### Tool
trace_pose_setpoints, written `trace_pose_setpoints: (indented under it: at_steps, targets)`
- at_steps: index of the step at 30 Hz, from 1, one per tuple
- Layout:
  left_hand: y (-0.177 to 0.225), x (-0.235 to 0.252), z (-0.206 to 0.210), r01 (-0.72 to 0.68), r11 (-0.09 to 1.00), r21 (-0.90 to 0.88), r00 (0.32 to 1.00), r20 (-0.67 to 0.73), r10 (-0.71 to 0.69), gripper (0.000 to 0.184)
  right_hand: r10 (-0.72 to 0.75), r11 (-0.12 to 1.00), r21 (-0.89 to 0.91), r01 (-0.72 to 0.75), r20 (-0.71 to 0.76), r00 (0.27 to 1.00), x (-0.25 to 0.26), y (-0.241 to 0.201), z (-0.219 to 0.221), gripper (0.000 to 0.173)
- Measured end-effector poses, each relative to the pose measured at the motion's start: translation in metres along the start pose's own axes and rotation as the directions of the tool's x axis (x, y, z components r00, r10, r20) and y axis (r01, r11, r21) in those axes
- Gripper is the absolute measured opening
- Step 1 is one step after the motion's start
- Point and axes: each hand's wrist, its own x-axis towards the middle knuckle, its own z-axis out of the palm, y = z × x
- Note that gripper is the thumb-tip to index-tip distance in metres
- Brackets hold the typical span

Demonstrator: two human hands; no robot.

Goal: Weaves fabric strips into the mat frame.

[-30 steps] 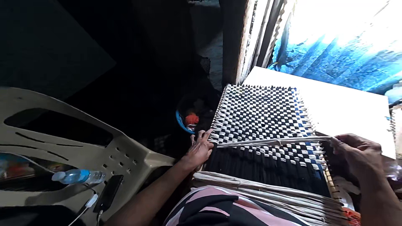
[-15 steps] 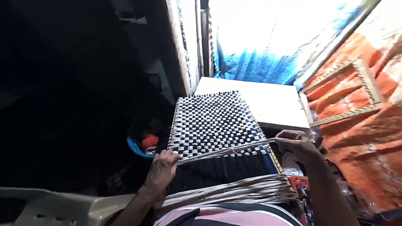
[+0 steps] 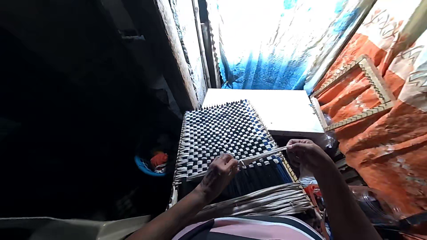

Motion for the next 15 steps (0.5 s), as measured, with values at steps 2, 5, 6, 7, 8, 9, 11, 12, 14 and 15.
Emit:
trace_pose_setpoints:
  at_steps: [2, 5, 6, 7, 8, 9, 11, 12, 14, 15]
  targets:
    - [-0.001, 0.0, 0.005, -0.063, 0.992, 0.11, 0.997, -0.025, 0.067, 0.015, 0.021, 1.0, 0.02, -0.021, 0.003, 1.0, 0.0, 0.003, 0.0, 0.028]
    - [0.001, 0.0, 0.006, -0.044, 0.996, 0.083, 0.997, -0.053, 0.049, 0.019, 0.033, 0.999, 0.024, -0.033, -0.014, 0.999, 0.004, 0.01, -0.001, 0.027]
    - [0.002, 0.0, 0.005, -0.008, 0.999, 0.031, 0.999, -0.053, 0.01, 0.019, 0.035, 0.999, 0.03, -0.034, -0.017, 0.999, 0.005, 0.012, -0.002, 0.027]
    - [0.004, 0.0, 0.003, 0.036, 0.999, -0.04, 0.998, -0.046, -0.038, 0.017, 0.036, 0.999, 0.038, -0.035, -0.017, 0.999, 0.006, 0.014, -0.002, 0.027]
    - [0.006, 0.001, 0.0, 0.094, 0.987, -0.129, 0.995, -0.019, -0.097, 0.016, 0.033, 0.999, 0.041, -0.033, -0.014, 0.999, 0.006, 0.016, -0.002, 0.027]
    - [0.007, 0.001, -0.003, 0.163, 0.959, -0.232, 0.987, 0.031, -0.16, 0.017, 0.026, 0.999, 0.045, -0.025, -0.012, 1.0, 0.007, 0.018, -0.001, 0.027]
    - [0.009, 0.005, -0.011, 0.342, 0.851, -0.399, 0.938, 0.197, -0.285, 0.022, 0.011, 0.998, 0.063, -0.01, -0.015, 1.0, 0.008, 0.021, 0.0, 0.025]
    - [0.01, 0.009, -0.016, 0.439, 0.783, -0.441, 0.894, 0.299, -0.333, 0.023, 0.004, 0.997, 0.075, -0.003, -0.019, 1.0, 0.008, 0.022, 0.001, 0.025]
    - [0.011, 0.016, -0.022, 0.573, 0.644, -0.507, 0.814, 0.442, -0.377, 0.021, -0.024, 0.991, 0.132, 0.024, -0.004, 1.0, 0.009, 0.025, 0.002, 0.026]
    - [0.01, 0.019, -0.023, 0.609, 0.577, -0.544, 0.79, 0.481, -0.38, 0.019, -0.045, 0.983, 0.178, 0.04, 0.025, 0.999, 0.01, 0.028, 0.001, 0.026]
